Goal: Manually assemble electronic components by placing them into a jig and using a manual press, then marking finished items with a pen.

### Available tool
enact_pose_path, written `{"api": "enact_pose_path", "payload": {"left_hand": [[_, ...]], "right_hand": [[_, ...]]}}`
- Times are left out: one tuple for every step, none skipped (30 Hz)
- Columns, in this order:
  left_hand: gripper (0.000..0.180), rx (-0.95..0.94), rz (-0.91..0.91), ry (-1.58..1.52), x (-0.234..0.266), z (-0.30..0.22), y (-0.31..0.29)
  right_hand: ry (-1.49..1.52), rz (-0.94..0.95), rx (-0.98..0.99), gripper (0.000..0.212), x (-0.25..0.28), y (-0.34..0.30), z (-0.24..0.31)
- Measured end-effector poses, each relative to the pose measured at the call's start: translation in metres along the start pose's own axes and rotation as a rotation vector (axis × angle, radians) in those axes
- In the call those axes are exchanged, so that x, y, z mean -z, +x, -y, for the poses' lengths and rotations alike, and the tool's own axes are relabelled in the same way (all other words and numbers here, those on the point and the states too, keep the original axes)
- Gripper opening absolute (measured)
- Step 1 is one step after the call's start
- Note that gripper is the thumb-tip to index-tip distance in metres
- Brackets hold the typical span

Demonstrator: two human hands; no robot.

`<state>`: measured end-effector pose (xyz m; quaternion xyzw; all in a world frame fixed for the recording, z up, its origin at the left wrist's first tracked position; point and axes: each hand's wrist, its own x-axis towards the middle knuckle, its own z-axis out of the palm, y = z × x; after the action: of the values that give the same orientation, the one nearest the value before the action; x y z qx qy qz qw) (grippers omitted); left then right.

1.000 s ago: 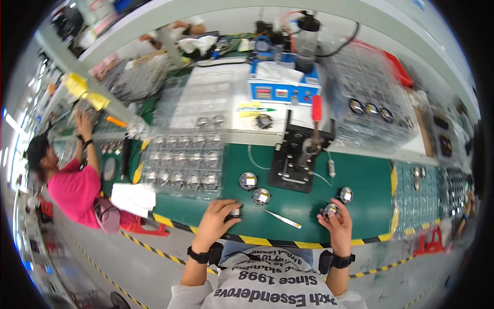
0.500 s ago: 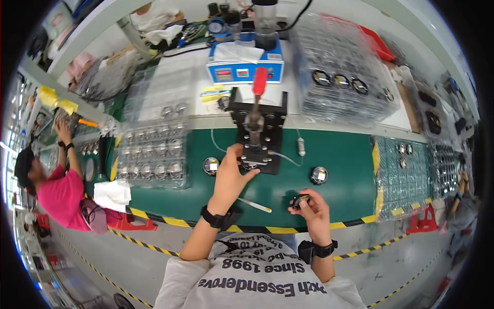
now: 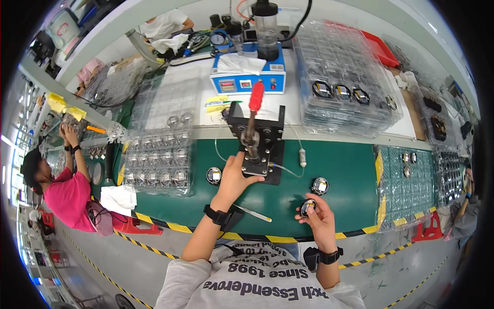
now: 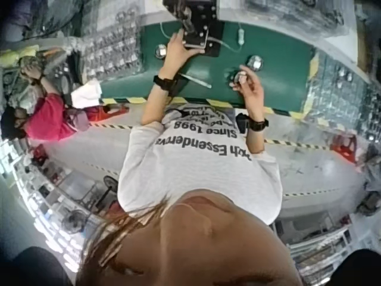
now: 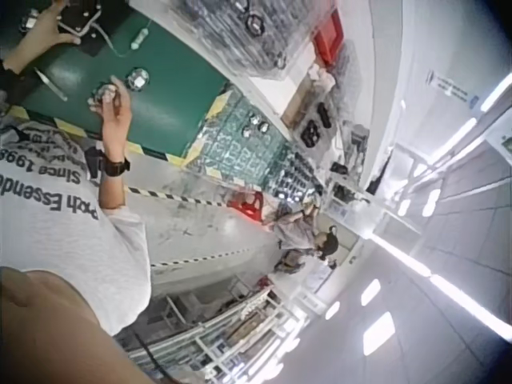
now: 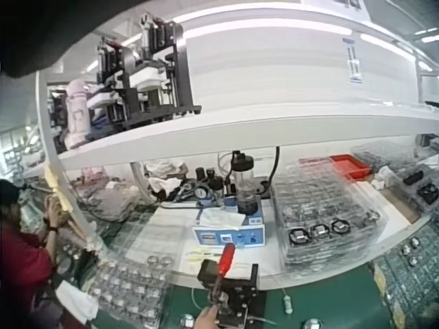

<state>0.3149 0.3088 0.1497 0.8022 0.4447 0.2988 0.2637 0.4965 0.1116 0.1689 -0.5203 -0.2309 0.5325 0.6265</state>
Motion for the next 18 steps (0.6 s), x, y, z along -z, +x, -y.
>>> {"api": "enact_pose_path", "payload": {"left_hand": [[0.082, 0.016, 0.046, 0.019, 0.000, 0.002, 0.002], [0.088, 0.033, 0.091, 0.037, 0.002, 0.004, 0.004], [0.095, 0.045, 0.137, 0.050, 0.002, 0.005, 0.008], [0.095, 0.040, 0.114, 0.046, 0.002, 0.004, 0.009], [0.093, 0.022, 0.132, 0.064, 0.003, 0.003, 0.008], [0.091, 0.003, 0.147, 0.086, 0.003, 0.004, 0.007], [0.088, -0.015, 0.160, 0.108, 0.005, 0.005, 0.007], [0.088, -0.016, 0.138, 0.102, 0.007, 0.004, 0.005], [0.082, -0.019, 0.148, 0.088, 0.009, 0.002, 0.003], [0.075, -0.022, 0.157, 0.074, 0.012, 0.001, 0.001], [0.069, -0.032, 0.166, 0.056, 0.015, -0.001, 0.000], [0.069, -0.037, 0.139, 0.046, 0.019, 0.000, -0.005], [0.061, -0.048, 0.117, -0.041, 0.024, 0.001, -0.008], [0.054, -0.059, 0.094, -0.129, 0.030, 0.004, -0.009], [0.047, -0.073, 0.069, -0.217, 0.037, 0.005, -0.009], [0.047, -0.085, 0.034, -0.230, 0.044, -0.002, -0.004], [0.041, -0.147, -0.241, -0.269, 0.056, -0.020, 0.004], [0.035, -0.199, -0.517, -0.303, 0.067, -0.037, 0.010]], "right_hand": [[-0.022, 0.013, -0.002, 0.032, 0.001, 0.000, 0.000], [-0.031, 0.033, 0.006, 0.032, 0.000, 0.000, -0.002], [-0.035, 0.019, 0.012, 0.030, 0.000, 0.000, -0.006], [-0.041, 0.006, 0.018, 0.029, 0.000, -0.001, -0.010], [-0.049, -0.005, 0.024, 0.027, 0.000, -0.002, -0.012], [-0.060, 0.014, 0.041, 0.027, 0.000, -0.002, -0.014], [-0.089, -0.003, 0.062, 0.025, 0.001, -0.003, -0.015], [-0.119, -0.026, 0.078, 0.024, 0.002, -0.009, -0.017], [-0.150, -0.048, 0.094, 0.022, 0.004, -0.015, -0.019], [-0.165, -0.030, 0.107, 0.022, 0.006, -0.017, -0.022], [-0.200, -0.073, 0.144, 0.021, 0.010, -0.020, -0.025], [-0.234, -0.114, 0.183, 0.021, 0.014, -0.022, -0.028], [-0.268, -0.157, 0.230, 0.020, 0.018, -0.024, -0.031], [-0.288, -0.140, 0.259, 0.020, 0.022, -0.028, -0.036], [-0.302, -0.197, 0.256, 0.020, 0.028, -0.033, -0.043], [-0.315, -0.255, 0.252, 0.021, 0.033, -0.035, -0.048], [-0.336, -0.231, 0.277, 0.021, 0.034, -0.034, -0.050], [-0.336, -0.234, 0.266, 0.021, 0.032, -0.034, -0.052]]}}
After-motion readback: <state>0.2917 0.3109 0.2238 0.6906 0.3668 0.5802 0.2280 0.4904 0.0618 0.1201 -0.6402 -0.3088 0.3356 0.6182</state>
